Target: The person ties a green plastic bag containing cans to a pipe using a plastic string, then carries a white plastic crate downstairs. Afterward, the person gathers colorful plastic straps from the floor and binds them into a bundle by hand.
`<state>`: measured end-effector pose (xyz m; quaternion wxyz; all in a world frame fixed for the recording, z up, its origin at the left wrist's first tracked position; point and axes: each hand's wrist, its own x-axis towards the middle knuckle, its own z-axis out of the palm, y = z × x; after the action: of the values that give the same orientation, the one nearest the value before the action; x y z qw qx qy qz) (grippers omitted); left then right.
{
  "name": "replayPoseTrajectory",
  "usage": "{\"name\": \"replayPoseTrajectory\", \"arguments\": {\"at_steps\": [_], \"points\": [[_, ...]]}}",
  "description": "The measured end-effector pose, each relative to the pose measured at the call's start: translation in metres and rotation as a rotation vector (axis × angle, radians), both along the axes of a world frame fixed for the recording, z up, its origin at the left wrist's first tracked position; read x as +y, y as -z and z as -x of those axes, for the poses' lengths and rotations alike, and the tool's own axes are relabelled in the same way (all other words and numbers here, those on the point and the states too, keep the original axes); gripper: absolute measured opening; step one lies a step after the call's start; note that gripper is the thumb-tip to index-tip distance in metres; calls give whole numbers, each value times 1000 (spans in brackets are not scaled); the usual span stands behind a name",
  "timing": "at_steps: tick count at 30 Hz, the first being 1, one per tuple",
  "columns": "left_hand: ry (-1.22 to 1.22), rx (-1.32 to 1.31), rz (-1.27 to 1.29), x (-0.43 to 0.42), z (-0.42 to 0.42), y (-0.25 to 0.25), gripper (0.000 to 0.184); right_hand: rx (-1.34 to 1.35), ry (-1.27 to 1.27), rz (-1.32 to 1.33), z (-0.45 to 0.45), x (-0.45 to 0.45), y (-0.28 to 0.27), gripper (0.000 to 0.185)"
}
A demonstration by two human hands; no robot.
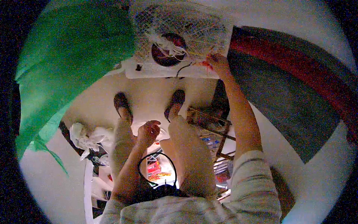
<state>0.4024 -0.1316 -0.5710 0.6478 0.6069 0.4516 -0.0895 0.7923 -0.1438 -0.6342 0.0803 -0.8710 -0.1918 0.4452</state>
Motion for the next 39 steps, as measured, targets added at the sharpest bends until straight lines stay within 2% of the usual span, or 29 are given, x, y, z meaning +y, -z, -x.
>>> {"name": "replayPoseTrajectory", "arguments": {"at_steps": [1,4,7,9,10,13,14,16,19,20,23,26,29,33,35,39], "points": [[-17,-22,-18,-1,-3,-1,18,142,245,-127,2,-11,-15,24],[19,-27,-34,-4,-7,3,18,377,694,-327,17,-29,-63,22],[-25,-23,35,-7,-11,5,19,641,851,-502,32,-47,-95,27],[-67,-75,115,-5,-9,3,20,703,949,-542,54,-49,-119,26],[6,-31,157,-5,-6,5,23,738,1000,-561,68,-49,-130,25],[-335,-185,743,-7,-1,-4,27,830,987,-502,102,-51,-154,26],[-392,-241,766,-5,3,-12,28,812,974,-489,118,-48,-163,26],[-505,-354,812,22,-10,-59,31,774,949,-462,157,-30,-181,25],[-539,-456,756,23,-23,-84,41,885,929,-393,202,-21,-190,26],[-484,-445,771,28,-25,-94,40,914,906,-394,210,-28,-185,25],[-535,-320,742,23,-9,-96,38,806,816,-410,221,-41,-179,24],[-657,-261,644,25,15,-97,31,651,917,-355,220,-44,-192,20],[-954,-334,632,32,18,-106,13,636,951,-399,224,-36,-209,18],[-1107,-395,788,57,22,-127,16,655,1062,-494,224,-25,-234,16],[-1085,-437,777,62,28,-134,20,629,1096,-554,216,-27,-245,16],[-958,-526,623,77,28,-165,24,596,1012,-388,213,-23,-282,13]]}}
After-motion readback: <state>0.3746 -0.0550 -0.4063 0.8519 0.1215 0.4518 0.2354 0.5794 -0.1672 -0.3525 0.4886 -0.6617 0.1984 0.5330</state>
